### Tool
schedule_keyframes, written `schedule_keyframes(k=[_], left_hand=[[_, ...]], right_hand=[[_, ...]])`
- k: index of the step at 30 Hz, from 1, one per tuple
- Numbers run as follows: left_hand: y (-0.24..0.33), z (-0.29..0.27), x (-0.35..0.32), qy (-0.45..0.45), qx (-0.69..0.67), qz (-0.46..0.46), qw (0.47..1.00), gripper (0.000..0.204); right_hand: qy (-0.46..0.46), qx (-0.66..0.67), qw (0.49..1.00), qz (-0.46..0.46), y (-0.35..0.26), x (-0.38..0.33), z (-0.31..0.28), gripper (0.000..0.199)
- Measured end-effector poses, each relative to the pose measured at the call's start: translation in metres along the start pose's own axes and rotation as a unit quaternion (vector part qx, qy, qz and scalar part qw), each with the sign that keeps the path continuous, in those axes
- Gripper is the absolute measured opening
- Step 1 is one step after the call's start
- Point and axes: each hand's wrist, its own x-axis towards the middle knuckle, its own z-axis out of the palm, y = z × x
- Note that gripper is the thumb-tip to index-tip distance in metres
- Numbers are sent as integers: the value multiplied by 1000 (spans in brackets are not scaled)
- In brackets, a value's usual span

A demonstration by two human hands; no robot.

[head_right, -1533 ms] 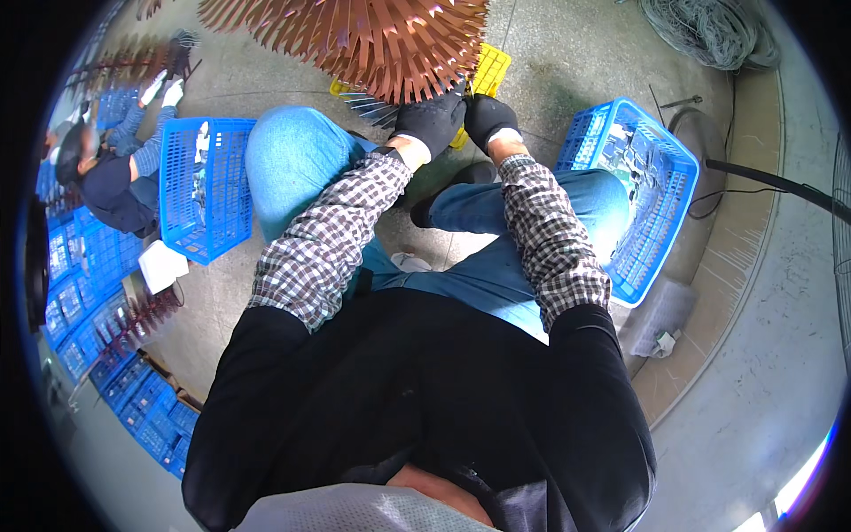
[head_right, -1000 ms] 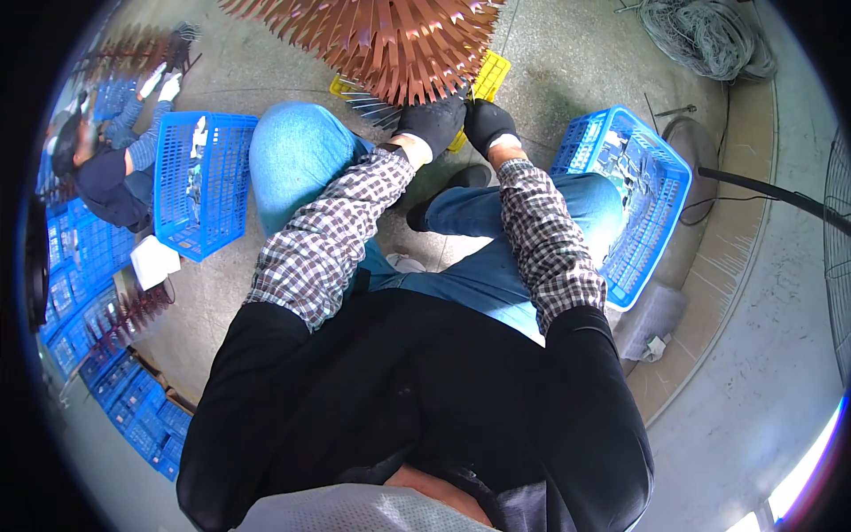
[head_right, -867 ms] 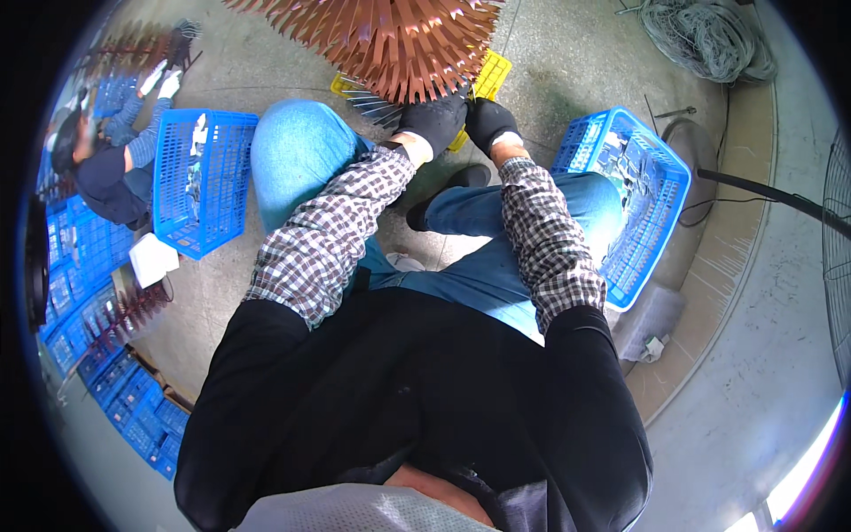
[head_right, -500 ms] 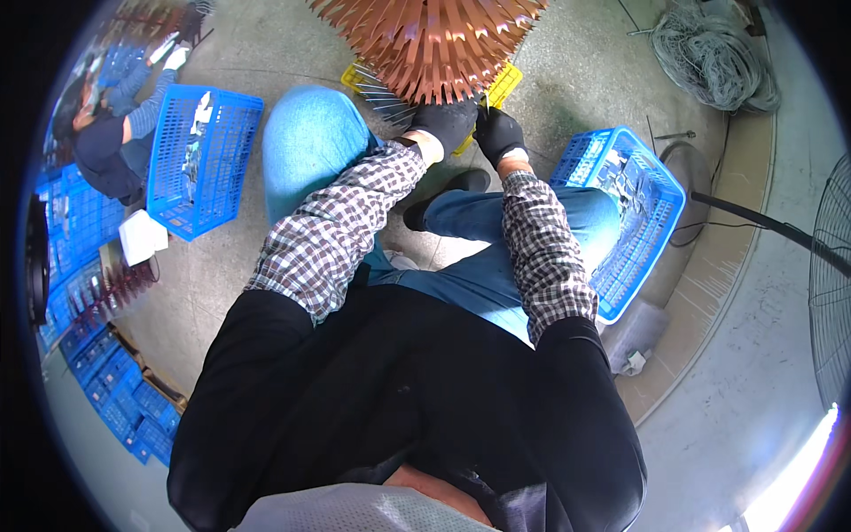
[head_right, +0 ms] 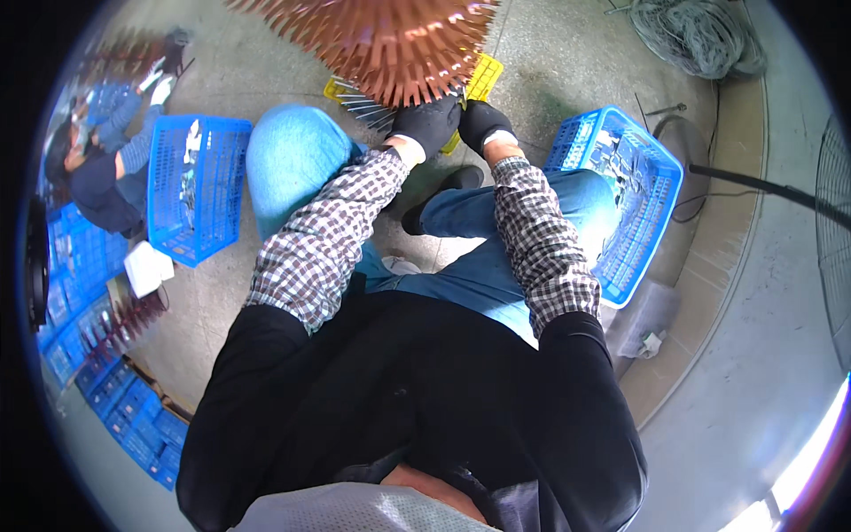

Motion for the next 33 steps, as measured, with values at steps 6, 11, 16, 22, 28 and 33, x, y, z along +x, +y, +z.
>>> schedule_keyframes(k=[6, 11, 16, 22, 28, 33], left_hand=[[-10, -5, -7, -11, -21, 2, 1000, 28], [11, -10, -1, -78, -22, 11, 997, 34], [7, -13, -7, -161, -152, 9, 975, 19], [-22, 5, -13, -245, -51, 60, 966, 35], [-14, -17, -4, -138, -62, 118, 981, 64], [-2, -12, 0, -224, -75, 74, 969, 65]], right_hand=[[55, 43, 997, 36, -30, -7, -8, 35], [85, 41, 995, -14, -9, -14, -6, 28], [55, 68, 996, -6, -15, -26, -21, 30], [219, 134, 966, 5, -28, -97, -128, 39], [416, 125, 882, 182, 143, -237, -155, 44], [89, 59, 939, 327, 258, -325, -5, 48]])
